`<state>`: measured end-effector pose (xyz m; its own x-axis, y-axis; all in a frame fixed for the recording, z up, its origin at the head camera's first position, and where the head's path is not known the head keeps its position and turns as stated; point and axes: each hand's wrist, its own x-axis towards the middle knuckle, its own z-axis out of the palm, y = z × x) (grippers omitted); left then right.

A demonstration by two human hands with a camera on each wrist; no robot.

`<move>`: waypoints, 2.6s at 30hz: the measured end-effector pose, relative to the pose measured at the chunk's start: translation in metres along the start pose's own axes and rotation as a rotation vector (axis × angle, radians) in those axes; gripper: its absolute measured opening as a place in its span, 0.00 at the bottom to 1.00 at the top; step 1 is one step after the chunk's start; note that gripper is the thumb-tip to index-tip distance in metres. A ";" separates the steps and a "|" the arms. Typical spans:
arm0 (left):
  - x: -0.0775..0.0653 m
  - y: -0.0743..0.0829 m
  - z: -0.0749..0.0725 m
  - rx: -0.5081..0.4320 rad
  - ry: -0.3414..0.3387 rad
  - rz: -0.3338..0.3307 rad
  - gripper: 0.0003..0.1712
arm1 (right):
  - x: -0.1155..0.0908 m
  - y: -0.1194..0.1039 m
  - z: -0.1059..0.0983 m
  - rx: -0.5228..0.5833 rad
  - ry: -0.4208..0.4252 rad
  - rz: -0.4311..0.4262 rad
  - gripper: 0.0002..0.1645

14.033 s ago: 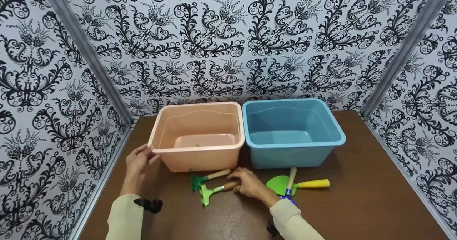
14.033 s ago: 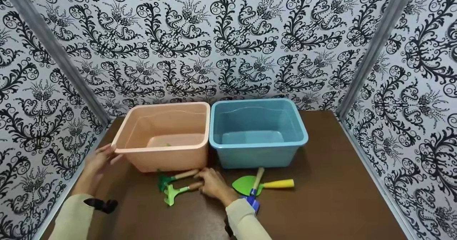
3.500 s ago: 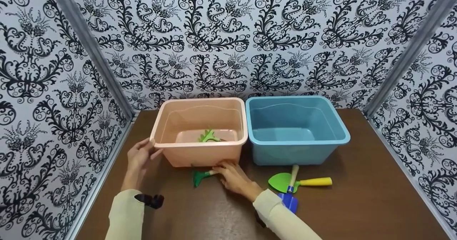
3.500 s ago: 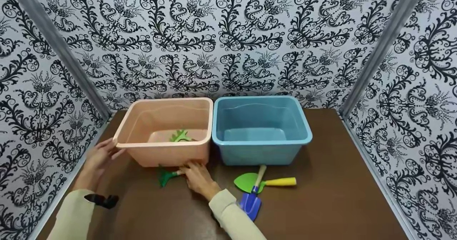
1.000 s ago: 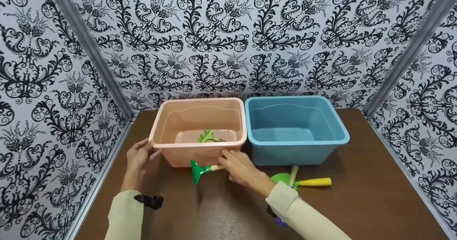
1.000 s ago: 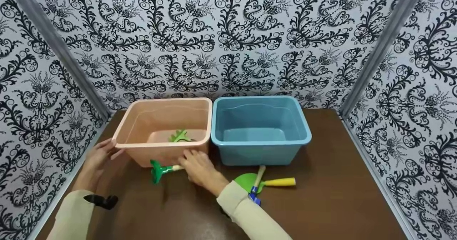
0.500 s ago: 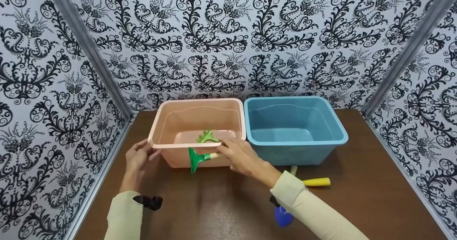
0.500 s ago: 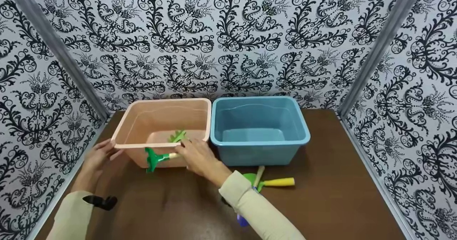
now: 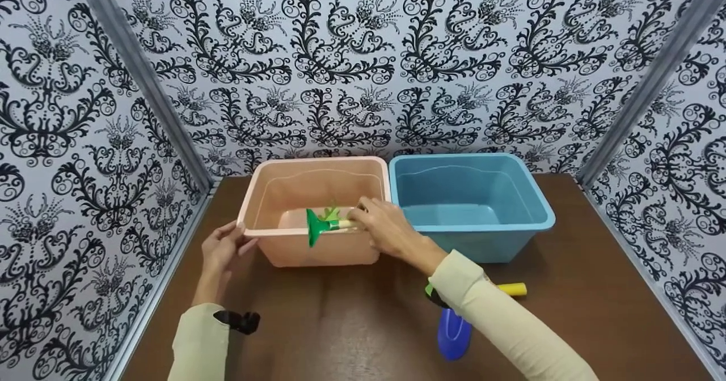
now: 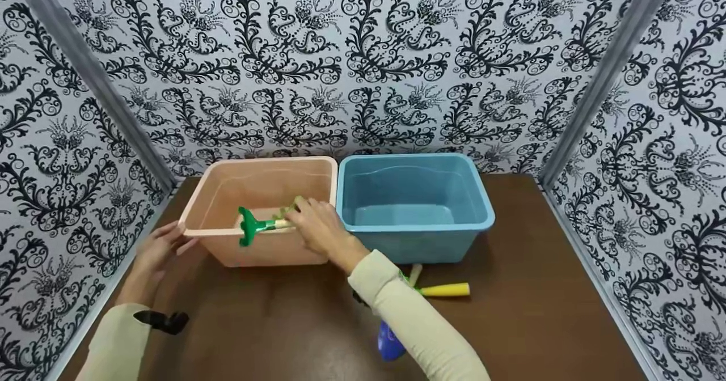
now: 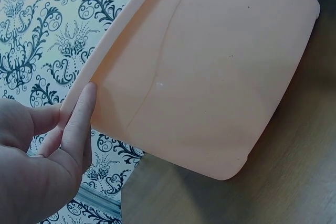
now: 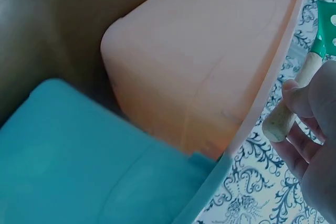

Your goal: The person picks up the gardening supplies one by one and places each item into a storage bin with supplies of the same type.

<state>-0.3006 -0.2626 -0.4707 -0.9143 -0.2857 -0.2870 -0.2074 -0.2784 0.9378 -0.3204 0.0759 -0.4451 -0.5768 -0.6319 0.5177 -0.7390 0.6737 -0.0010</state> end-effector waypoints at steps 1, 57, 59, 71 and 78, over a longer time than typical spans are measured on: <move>0.000 0.000 0.000 0.002 0.005 0.000 0.27 | 0.001 0.002 -0.001 -0.005 -0.014 0.006 0.28; 0.020 -0.018 -0.009 -0.034 -0.021 0.090 0.29 | 0.040 0.006 0.015 -0.244 -0.315 0.068 0.06; 0.019 -0.016 -0.008 -0.028 -0.009 0.084 0.28 | 0.041 0.007 0.015 -0.231 -0.319 0.065 0.05; 0.006 -0.004 0.001 -0.034 0.015 0.019 0.30 | 0.043 0.009 0.013 -0.129 -0.353 0.097 0.19; 0.002 -0.004 0.002 -0.020 0.020 0.023 0.29 | 0.043 0.011 0.014 -0.023 -0.375 0.122 0.14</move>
<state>-0.3027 -0.2606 -0.4744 -0.9117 -0.3101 -0.2694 -0.1791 -0.2901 0.9401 -0.3584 0.0507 -0.4348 -0.7503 -0.6399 0.1663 -0.6516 0.7582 -0.0223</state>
